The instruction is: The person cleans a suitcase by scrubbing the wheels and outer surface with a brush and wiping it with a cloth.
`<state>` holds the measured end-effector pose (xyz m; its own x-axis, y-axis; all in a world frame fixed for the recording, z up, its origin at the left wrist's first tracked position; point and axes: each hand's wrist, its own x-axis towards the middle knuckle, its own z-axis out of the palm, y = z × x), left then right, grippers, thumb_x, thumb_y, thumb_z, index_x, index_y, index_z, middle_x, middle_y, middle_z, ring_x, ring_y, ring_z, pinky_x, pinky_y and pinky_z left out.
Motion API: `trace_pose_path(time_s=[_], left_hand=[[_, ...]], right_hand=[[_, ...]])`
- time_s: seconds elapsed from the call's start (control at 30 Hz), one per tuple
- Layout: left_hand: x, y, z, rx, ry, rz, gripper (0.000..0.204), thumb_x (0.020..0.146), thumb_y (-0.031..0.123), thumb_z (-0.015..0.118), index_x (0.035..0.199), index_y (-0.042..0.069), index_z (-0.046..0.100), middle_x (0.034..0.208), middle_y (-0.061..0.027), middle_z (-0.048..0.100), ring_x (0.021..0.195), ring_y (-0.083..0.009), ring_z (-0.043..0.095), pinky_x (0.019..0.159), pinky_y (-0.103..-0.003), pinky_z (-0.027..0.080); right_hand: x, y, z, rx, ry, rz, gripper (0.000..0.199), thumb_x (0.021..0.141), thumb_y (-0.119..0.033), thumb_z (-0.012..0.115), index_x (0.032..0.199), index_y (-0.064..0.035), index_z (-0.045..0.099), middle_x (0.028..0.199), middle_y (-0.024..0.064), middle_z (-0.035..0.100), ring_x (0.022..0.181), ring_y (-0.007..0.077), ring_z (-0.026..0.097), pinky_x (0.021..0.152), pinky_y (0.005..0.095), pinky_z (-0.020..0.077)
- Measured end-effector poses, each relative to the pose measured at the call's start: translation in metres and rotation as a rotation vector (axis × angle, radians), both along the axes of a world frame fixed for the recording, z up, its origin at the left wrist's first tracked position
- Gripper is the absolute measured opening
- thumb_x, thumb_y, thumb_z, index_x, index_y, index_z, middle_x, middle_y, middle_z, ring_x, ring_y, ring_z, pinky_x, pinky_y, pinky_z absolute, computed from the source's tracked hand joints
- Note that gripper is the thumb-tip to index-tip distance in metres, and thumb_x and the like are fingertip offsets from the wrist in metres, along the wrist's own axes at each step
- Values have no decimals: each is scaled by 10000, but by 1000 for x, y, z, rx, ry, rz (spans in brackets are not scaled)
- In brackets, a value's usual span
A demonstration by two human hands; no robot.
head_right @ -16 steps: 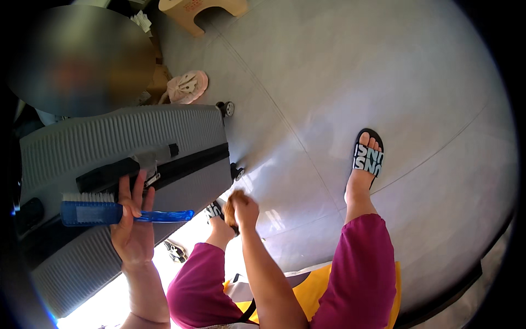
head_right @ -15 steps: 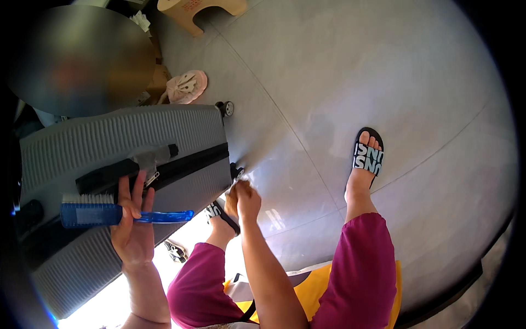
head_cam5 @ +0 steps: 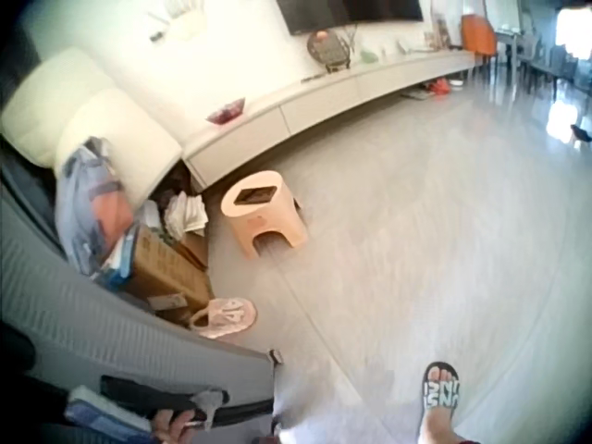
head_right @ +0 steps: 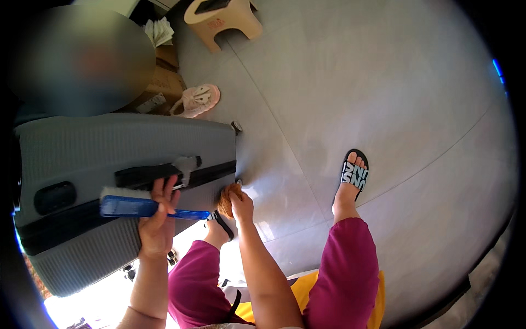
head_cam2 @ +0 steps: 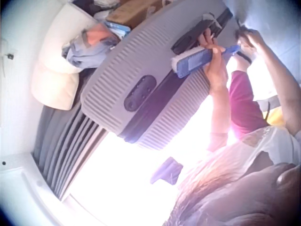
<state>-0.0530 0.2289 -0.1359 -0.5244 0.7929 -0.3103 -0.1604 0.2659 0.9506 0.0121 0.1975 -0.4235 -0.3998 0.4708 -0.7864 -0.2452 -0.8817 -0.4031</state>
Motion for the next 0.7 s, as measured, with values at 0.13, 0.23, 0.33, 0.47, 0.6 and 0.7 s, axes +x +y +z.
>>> trace_pose_path(time_s=[0.13,0.23,0.33,0.47,0.6,0.7], left_hand=[[17,1,0,10,-74,-45,185,846,262,642,732,125,590,1549,-82,202,1422,-278,166,1120,-496,19],[17,-13,-22,89,-185,-60,160,899,180,581,849,38,635,1414,-120,413,1416,-256,171,1115,-393,105],[40,-1,-6,-51,-79,-29,481,890,168,611,1333,41,473,1397,-136,409,1365,-217,268,1104,-394,144],[67,-3,64,-252,27,-85,643,921,128,574,1462,13,246,1298,-140,489,1070,-162,523,936,-324,388],[86,-43,146,-178,114,-279,419,925,95,553,1320,-18,470,1072,-134,634,931,-144,599,858,-311,454],[109,-81,215,-69,161,-127,188,928,125,553,1038,-17,610,855,-91,658,618,-140,634,579,-258,482]], right_hand=[[-5,10,60,347,-269,-19,447,816,-317,619,1125,6,610,976,194,665,915,303,637,840,353,472],[38,-23,78,442,-346,396,489,757,-364,645,1105,-22,633,982,236,657,966,376,621,838,401,482],[68,-42,81,280,-291,391,399,737,-322,669,1011,-34,690,944,159,696,906,269,665,820,345,495],[83,3,134,156,-456,-51,398,778,-304,645,960,49,678,906,131,692,833,214,651,785,319,493],[91,66,221,277,-326,-373,372,835,-251,622,1036,62,633,986,139,676,867,196,635,788,326,483],[102,84,289,454,-119,-354,389,852,-249,631,1093,56,611,1031,135,664,895,195,628,800,321,480]])
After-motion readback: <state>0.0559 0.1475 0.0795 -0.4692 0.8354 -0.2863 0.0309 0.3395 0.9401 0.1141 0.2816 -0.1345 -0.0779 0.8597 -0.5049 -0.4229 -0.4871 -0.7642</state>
